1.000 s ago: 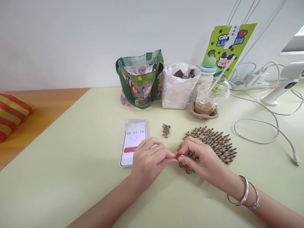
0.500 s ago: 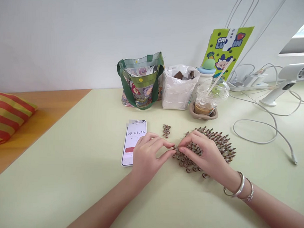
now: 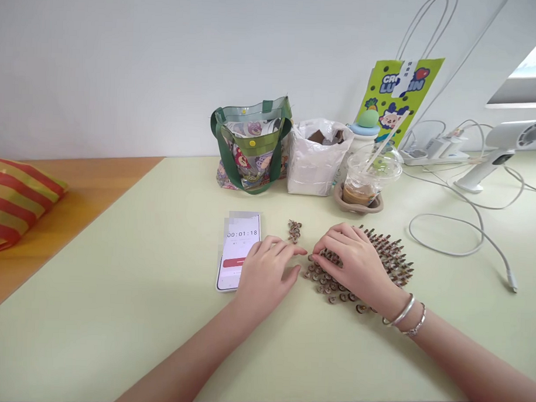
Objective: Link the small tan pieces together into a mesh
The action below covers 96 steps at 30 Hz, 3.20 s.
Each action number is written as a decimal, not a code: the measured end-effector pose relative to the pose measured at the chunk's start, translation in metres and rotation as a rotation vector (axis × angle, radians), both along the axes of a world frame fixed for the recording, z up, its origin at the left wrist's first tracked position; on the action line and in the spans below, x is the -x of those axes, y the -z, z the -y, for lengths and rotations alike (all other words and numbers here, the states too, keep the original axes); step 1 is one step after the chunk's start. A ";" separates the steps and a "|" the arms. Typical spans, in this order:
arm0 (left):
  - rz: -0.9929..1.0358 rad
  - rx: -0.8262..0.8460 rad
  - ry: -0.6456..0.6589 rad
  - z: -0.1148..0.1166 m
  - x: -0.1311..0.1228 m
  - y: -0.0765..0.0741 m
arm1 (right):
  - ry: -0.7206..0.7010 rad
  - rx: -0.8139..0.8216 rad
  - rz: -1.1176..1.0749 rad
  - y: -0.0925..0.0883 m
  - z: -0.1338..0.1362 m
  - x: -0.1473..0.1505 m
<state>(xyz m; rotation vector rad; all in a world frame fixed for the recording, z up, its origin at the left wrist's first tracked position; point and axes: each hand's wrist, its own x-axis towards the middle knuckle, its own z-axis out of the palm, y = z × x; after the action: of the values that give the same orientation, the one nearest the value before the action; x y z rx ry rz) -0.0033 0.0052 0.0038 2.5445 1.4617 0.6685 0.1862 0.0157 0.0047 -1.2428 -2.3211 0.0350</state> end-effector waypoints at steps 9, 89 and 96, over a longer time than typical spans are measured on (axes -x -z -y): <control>-0.018 0.036 0.078 0.001 -0.001 0.003 | -0.021 0.031 0.068 0.000 0.001 0.001; 0.336 -0.311 0.093 0.002 0.001 -0.005 | -0.112 0.186 -0.334 -0.012 0.018 0.003; 0.310 -0.264 0.070 0.003 0.000 -0.005 | -0.080 -0.034 -0.228 -0.010 0.017 0.000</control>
<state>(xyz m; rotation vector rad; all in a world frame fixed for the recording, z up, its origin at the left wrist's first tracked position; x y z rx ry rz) -0.0038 0.0025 0.0092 2.5093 1.2456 1.2532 0.1858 -0.0008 0.0143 -1.0689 -2.1633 0.1563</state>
